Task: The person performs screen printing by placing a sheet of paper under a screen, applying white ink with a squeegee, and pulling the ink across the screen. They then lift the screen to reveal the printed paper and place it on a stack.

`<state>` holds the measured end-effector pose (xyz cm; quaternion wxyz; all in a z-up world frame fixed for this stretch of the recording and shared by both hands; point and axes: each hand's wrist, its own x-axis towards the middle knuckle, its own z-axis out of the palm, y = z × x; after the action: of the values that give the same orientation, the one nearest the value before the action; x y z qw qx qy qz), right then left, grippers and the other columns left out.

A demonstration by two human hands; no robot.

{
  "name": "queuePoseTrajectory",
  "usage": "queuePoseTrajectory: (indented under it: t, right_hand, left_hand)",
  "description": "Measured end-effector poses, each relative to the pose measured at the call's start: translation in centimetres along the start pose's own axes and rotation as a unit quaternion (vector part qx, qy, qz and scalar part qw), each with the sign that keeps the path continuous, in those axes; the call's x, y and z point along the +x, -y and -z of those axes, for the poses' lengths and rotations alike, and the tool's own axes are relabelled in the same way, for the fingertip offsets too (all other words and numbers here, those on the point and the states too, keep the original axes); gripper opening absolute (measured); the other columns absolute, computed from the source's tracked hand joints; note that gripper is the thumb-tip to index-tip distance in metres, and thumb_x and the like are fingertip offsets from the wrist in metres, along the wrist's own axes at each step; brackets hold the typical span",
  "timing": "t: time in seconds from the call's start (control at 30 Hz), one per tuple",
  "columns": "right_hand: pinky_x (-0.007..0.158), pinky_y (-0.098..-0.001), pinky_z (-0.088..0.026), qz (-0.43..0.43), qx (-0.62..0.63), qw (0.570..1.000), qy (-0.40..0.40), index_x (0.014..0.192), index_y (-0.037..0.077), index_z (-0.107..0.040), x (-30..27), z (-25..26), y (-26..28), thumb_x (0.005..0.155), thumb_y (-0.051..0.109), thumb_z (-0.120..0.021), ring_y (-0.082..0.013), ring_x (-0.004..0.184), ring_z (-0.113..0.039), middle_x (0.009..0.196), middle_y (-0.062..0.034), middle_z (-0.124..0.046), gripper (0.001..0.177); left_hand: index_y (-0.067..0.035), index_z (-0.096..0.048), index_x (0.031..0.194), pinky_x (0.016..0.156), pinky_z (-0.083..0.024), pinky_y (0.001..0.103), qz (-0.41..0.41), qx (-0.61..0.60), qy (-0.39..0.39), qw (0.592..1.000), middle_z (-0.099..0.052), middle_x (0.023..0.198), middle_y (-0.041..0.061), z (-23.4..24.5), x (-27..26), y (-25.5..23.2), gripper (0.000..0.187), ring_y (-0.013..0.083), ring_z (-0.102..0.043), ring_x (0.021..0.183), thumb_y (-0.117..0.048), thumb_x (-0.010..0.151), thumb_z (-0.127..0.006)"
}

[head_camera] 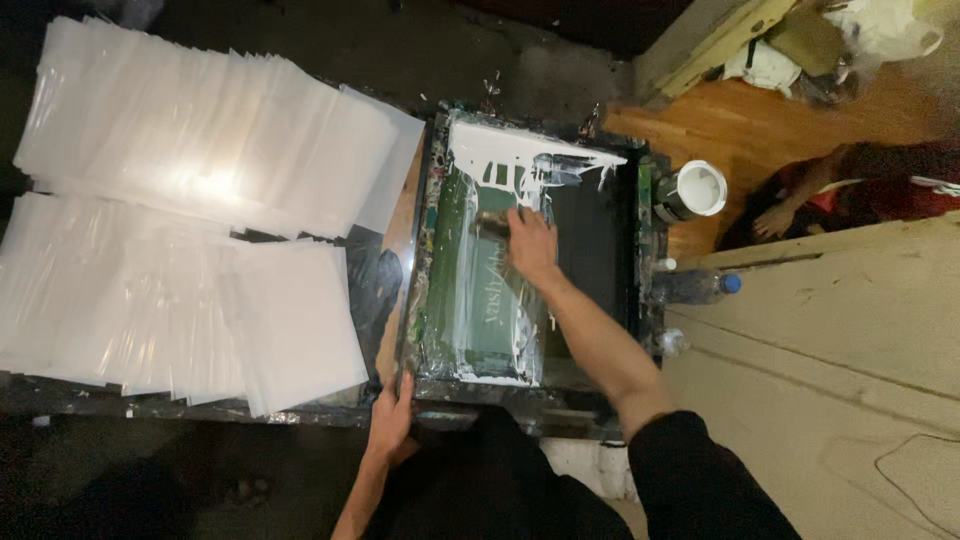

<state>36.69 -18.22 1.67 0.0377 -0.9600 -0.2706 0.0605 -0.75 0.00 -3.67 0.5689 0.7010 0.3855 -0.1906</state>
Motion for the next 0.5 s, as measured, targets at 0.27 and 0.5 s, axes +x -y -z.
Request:
queuePoseTrajectory:
  t: [0.27,0.5]
  right_hand:
    - [0.101,-0.0621,-0.054,-0.084,0.005,0.985,0.149,0.143,0.017,-0.053,-2.3,-1.7,0.6,0.089,0.027,-0.084,-0.0367,0.134,-0.061,0.142,-0.0125,-0.062,0.063]
    - [0.1,-0.0631,-0.05,-0.001,-0.022,0.99,0.138,0.136,0.017,-0.054,-18.5,-6.1,5.6,0.081,0.028,-0.087,-0.035,0.13,-0.059,0.134,-0.0093,-0.06,0.065]
  left_hand:
    - [-0.004,-0.058,0.151,0.109,-0.05,0.068,-0.015,0.072,-0.02,0.997,-0.07,0.131,0.04,-1.6,2.1,4.0,0.072,0.0577,-0.064,0.13,-0.063,0.114,-0.042]
    - [-0.004,-0.053,0.155,0.112,-0.048,0.07,-0.006,0.09,-0.004,0.996,-0.067,0.139,0.04,-1.7,4.0,5.1,0.075,0.0591,-0.063,0.133,-0.063,0.114,-0.032]
